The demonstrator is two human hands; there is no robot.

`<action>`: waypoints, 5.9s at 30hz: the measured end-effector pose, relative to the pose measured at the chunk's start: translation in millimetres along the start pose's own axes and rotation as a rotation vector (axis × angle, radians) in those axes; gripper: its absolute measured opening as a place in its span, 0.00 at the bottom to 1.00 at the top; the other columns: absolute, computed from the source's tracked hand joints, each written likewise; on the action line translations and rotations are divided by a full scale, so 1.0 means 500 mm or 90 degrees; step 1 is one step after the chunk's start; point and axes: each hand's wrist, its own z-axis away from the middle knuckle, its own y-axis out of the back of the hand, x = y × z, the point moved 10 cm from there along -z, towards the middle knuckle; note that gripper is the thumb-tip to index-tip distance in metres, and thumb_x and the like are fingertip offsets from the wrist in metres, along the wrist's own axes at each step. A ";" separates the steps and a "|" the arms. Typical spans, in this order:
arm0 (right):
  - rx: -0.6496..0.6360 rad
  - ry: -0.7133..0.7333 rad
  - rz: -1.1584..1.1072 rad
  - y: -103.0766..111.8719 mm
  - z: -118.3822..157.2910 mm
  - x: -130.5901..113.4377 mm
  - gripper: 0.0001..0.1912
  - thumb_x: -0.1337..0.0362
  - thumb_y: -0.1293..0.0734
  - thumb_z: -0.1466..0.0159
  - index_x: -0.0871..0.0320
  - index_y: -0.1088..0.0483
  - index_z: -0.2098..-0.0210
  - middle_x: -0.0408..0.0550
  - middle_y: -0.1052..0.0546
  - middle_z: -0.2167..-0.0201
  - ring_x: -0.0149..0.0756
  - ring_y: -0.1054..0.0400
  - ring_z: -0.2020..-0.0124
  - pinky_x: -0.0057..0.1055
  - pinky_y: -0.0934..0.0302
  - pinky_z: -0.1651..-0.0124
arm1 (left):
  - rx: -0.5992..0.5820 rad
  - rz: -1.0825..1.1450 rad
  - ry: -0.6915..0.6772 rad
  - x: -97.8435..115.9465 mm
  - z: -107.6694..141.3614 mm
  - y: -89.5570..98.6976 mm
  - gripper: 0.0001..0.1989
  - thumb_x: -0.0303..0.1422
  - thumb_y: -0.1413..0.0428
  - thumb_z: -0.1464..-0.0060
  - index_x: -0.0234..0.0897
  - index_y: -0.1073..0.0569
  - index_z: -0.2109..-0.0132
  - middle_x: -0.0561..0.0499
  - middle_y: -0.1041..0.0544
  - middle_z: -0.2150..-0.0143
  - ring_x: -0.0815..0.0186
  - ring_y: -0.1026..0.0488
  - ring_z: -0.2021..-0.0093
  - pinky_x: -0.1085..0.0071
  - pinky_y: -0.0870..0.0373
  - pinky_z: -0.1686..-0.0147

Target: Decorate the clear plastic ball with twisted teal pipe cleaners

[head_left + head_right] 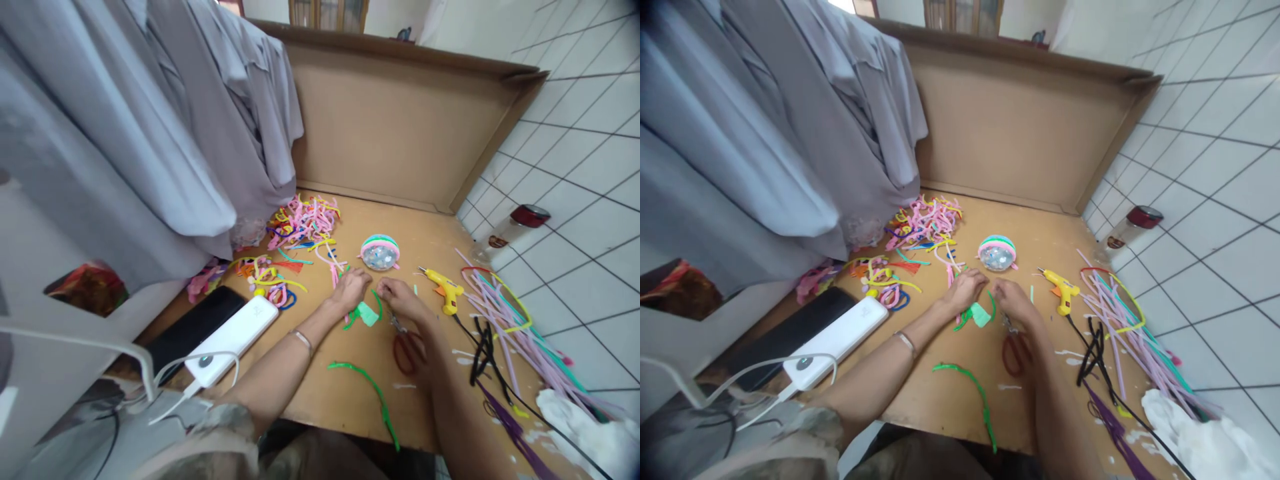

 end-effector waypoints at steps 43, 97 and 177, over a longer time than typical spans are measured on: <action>0.175 -0.205 -0.492 0.033 0.077 0.058 0.10 0.58 0.32 0.55 0.58 0.31 0.76 0.40 0.32 0.84 0.28 0.42 0.84 0.26 0.49 0.78 | 0.137 0.342 0.074 0.017 0.006 0.032 0.08 0.27 0.49 0.47 0.35 0.25 0.63 0.47 0.24 0.63 0.63 0.28 0.60 0.66 0.32 0.56; 0.252 -0.026 -0.551 0.019 0.092 0.058 0.16 0.53 0.29 0.47 0.61 0.27 0.72 0.35 0.40 0.89 0.24 0.50 0.85 0.26 0.57 0.78 | 0.075 0.628 0.112 0.030 0.013 0.012 0.25 0.54 0.46 0.49 0.36 0.35 0.75 0.58 0.38 0.82 0.75 0.43 0.81 0.76 0.47 0.79; 0.072 -0.038 -0.342 -0.006 0.101 0.009 0.07 0.64 0.32 0.54 0.59 0.31 0.74 0.36 0.33 0.82 0.24 0.43 0.80 0.24 0.51 0.76 | -0.044 -0.024 -0.013 0.025 0.024 0.029 0.16 0.34 0.55 0.39 0.38 0.25 0.53 0.45 0.23 0.52 0.57 0.30 0.49 0.60 0.37 0.47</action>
